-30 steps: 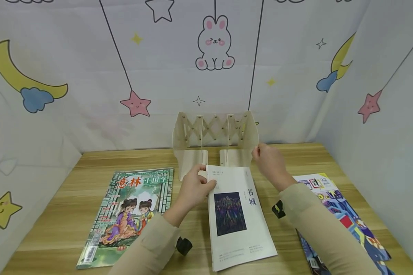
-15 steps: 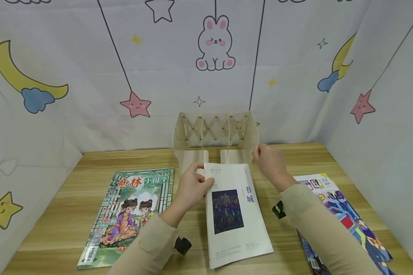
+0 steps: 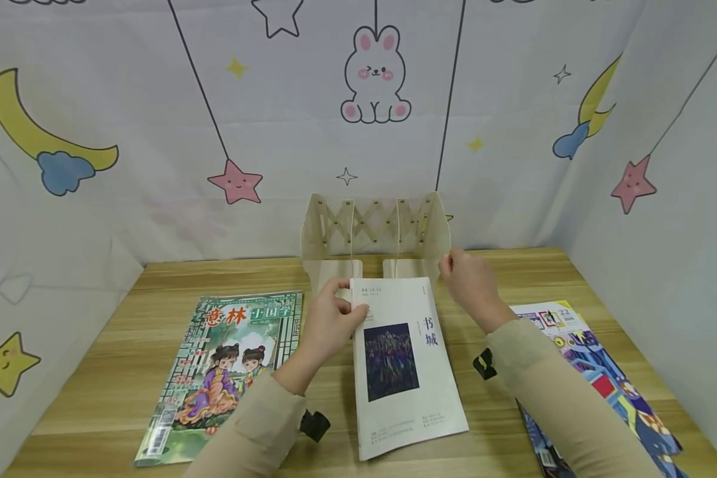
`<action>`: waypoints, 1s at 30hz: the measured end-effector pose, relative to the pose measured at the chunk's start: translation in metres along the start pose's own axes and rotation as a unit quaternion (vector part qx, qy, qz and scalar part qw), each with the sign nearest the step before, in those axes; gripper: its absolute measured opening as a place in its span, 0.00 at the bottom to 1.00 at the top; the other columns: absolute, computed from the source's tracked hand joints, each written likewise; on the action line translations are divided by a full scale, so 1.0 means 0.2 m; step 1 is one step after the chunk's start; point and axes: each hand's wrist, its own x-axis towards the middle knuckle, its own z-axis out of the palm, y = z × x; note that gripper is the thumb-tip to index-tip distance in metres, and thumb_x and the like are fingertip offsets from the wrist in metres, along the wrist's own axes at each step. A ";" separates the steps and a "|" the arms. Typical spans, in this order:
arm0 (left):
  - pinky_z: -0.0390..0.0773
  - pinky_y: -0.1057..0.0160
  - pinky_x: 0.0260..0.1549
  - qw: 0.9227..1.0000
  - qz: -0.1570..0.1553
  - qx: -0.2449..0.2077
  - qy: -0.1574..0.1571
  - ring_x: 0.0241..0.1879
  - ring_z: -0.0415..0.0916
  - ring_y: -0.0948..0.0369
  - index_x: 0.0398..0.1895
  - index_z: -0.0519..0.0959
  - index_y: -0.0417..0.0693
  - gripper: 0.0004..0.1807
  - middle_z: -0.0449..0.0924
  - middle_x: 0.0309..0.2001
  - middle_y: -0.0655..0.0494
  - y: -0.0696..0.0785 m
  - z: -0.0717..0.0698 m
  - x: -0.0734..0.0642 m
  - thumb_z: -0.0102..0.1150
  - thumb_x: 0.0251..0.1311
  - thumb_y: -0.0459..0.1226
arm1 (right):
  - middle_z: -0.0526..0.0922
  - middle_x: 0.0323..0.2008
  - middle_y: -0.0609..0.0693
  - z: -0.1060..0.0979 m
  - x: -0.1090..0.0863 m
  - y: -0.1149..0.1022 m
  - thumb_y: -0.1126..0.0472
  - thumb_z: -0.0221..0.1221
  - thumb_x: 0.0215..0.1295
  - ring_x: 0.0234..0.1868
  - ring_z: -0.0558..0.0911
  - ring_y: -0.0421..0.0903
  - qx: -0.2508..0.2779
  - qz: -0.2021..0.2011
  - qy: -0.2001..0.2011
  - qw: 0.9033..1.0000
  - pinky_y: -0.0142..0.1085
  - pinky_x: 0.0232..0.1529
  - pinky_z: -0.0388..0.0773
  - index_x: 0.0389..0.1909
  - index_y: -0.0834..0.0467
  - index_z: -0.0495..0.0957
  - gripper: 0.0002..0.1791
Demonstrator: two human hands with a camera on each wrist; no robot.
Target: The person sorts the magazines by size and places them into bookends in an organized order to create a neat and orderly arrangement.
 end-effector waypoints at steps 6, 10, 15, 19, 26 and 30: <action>0.65 0.71 0.10 1.000 0.010 0.008 0.012 0.13 0.69 0.64 0.55 0.70 0.39 0.22 0.82 0.23 0.47 0.01 -0.02 0.00 0.61 0.57 0.33 | 0.65 0.10 0.50 0.00 0.00 0.00 0.64 0.48 0.68 0.11 0.61 0.43 0.000 -0.006 0.005 1.000 0.30 0.14 0.56 0.16 0.60 0.67 0.18; 0.64 0.71 0.10 1.000 0.009 0.012 0.017 0.14 0.68 0.64 0.55 0.70 0.40 0.22 0.82 0.23 0.47 0.01 -0.02 -0.01 0.62 0.57 0.33 | 0.65 0.11 0.50 0.00 0.00 -0.01 0.64 0.48 0.67 0.12 0.62 0.43 -0.005 -0.004 0.005 1.000 0.30 0.14 0.56 0.16 0.61 0.68 0.17; 0.63 0.70 0.10 1.000 0.004 0.002 0.016 0.14 0.68 0.63 0.55 0.70 0.41 0.22 0.82 0.23 0.47 0.02 -0.03 -0.01 0.62 0.57 0.33 | 0.66 0.11 0.50 0.00 0.00 -0.01 0.64 0.48 0.67 0.12 0.62 0.43 -0.005 0.001 0.002 1.000 0.30 0.14 0.57 0.16 0.61 0.68 0.17; 0.64 0.70 0.11 1.000 0.003 -0.001 0.015 0.15 0.69 0.63 0.55 0.70 0.41 0.22 0.82 0.24 0.46 0.01 -0.03 0.00 0.61 0.58 0.33 | 0.66 0.11 0.50 -0.01 0.00 -0.01 0.64 0.49 0.67 0.11 0.62 0.43 -0.007 0.000 0.004 1.000 0.30 0.13 0.56 0.17 0.62 0.69 0.17; 0.63 0.70 0.10 1.000 -0.001 -0.001 0.022 0.14 0.68 0.63 0.57 0.69 0.42 0.23 0.82 0.25 0.46 0.01 -0.04 0.00 0.62 0.58 0.33 | 0.67 0.11 0.51 0.00 0.00 -0.01 0.63 0.48 0.68 0.11 0.62 0.42 -0.011 -0.003 0.001 1.000 0.29 0.12 0.56 0.19 0.63 0.71 0.17; 0.63 0.70 0.10 1.000 0.005 0.005 0.030 0.14 0.68 0.63 0.57 0.69 0.42 0.24 0.82 0.25 0.45 0.01 -0.04 -0.01 0.62 0.57 0.34 | 0.68 0.11 0.51 0.00 0.00 0.00 0.63 0.48 0.68 0.11 0.63 0.42 -0.005 0.002 -0.005 1.000 0.29 0.12 0.57 0.20 0.64 0.71 0.17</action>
